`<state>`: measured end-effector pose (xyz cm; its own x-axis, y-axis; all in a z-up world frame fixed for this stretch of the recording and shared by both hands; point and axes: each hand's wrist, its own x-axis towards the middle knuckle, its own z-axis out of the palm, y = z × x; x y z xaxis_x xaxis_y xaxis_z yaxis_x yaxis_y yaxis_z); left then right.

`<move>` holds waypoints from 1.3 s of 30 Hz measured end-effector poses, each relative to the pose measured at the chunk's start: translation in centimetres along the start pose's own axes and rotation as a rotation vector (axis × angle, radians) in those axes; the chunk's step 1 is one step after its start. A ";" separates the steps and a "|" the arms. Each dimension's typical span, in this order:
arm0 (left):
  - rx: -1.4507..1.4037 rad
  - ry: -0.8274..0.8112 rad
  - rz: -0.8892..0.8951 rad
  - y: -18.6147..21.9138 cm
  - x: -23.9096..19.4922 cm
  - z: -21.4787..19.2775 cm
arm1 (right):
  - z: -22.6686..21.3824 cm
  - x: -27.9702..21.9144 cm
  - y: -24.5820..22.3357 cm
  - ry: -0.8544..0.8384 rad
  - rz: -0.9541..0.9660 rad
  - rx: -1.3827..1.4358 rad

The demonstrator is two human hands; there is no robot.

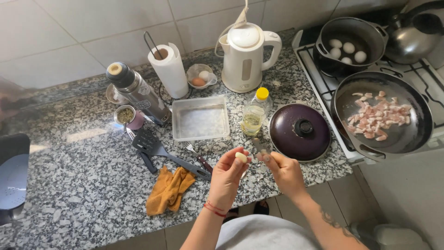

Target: The person squeezes lemon juice over diced meat cooking in a frying pan. They then peel garlic cloves and add them to the pan, followed by sprinkling salt. The person stirs the meat and garlic mixture with a spatula while eggs boil in a pot nearby.

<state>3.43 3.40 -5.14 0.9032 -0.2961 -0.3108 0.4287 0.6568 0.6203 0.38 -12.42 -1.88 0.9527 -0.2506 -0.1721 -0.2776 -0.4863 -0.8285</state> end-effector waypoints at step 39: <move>0.313 -0.508 -0.067 -22.6 8.6 24.4 | -25.5 0.5 16.1 0.121 -0.004 0.166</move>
<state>2.00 -30.89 -4.26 0.7377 -0.6748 -0.0213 0.4010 0.4126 0.8179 -6.73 -41.72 -1.71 0.9292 -0.3525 -0.1112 -0.2396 -0.3453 -0.9074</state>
